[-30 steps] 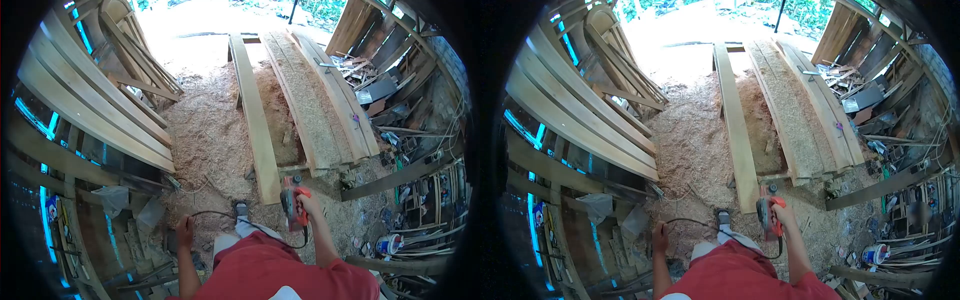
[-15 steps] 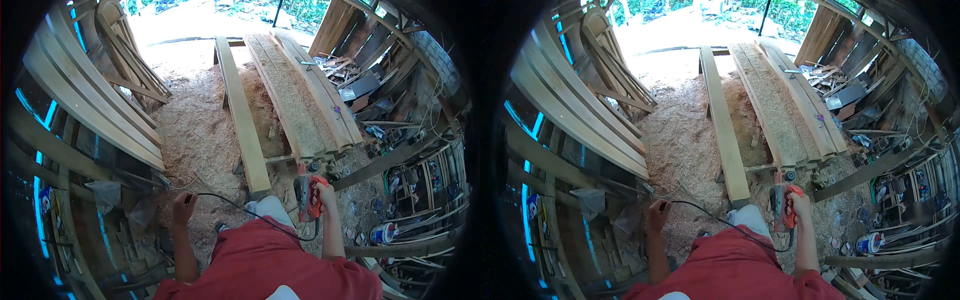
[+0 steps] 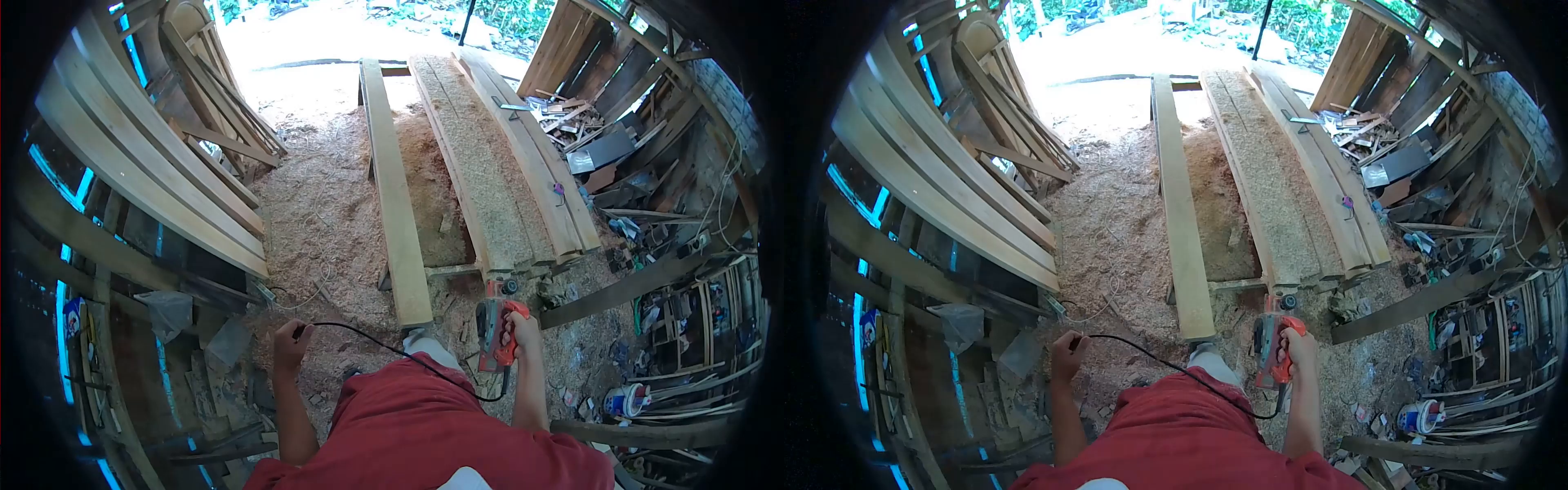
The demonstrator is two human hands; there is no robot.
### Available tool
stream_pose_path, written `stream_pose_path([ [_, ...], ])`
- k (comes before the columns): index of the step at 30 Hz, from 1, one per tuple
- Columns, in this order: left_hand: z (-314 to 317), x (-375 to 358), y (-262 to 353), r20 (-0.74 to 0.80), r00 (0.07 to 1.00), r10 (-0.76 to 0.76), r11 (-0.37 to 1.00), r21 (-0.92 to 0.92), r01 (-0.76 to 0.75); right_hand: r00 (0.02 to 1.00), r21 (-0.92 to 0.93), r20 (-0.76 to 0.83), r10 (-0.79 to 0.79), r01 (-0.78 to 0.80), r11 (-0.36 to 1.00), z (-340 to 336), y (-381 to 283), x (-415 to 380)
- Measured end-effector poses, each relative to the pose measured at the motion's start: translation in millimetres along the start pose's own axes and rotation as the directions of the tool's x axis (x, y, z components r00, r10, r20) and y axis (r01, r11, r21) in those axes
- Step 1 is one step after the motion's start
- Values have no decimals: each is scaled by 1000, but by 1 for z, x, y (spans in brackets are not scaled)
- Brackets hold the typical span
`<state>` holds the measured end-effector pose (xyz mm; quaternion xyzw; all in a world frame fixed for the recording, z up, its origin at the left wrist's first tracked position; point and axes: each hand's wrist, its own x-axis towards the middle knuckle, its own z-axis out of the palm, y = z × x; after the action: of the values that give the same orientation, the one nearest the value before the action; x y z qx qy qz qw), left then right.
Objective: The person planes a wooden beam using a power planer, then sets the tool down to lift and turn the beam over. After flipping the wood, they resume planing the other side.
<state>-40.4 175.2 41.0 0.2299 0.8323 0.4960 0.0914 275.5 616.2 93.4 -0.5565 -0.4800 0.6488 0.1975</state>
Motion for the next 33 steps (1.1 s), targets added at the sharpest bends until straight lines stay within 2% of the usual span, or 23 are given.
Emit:
stream_pose_path([
  [3, 9, 9, 1, 2, 1000, 3, 1000, -7, -3, 1000, 23, 18, 23, -23, 999, -3, 0, 14],
  [5, 14, 17, 2, -17, 999, 29, 1000, -11, -29, 998, -26, 40, 39, -38, 999, -3, 1, 29],
  [7, 15, 24, 6, -13, 1000, -25, 996, 80, 26, 998, -28, 44, 47, -46, 999, -2, -3, 40],
  [8, 15, 28, 8, -24, 1000, -16, 996, 84, 18, 997, -32, 41, 62, -60, 998, -1, -5, 46],
  [10, 18, 34, 19, -23, 996, -90, 992, 85, 91, 998, -15, 46, 54, -53, 998, 2, -9, 56],
  [14, 23, 51, 26, -18, 998, -58, 996, 62, 59, 998, -17, 48, 33, -32, 999, 8, -20, 72],
  [19, 28, 71, 38, 14, 991, -134, 982, 133, 131, 998, -9, 39, 39, -39, 999, 18, -32, 83],
  [29, 33, 90, 30, 1, 997, -72, 979, 189, 70, 998, -52, 37, 45, -43, 998, 30, -32, 103],
  [31, 33, 92, 24, -3, 999, -54, 991, 120, 54, 998, -40, 36, 48, -47, 998, 32, -32, 104],
  [33, 30, 93, 21, 20, 995, -100, 983, 154, 96, 998, -33, 30, 59, -58, 998, 29, -29, 101],
])
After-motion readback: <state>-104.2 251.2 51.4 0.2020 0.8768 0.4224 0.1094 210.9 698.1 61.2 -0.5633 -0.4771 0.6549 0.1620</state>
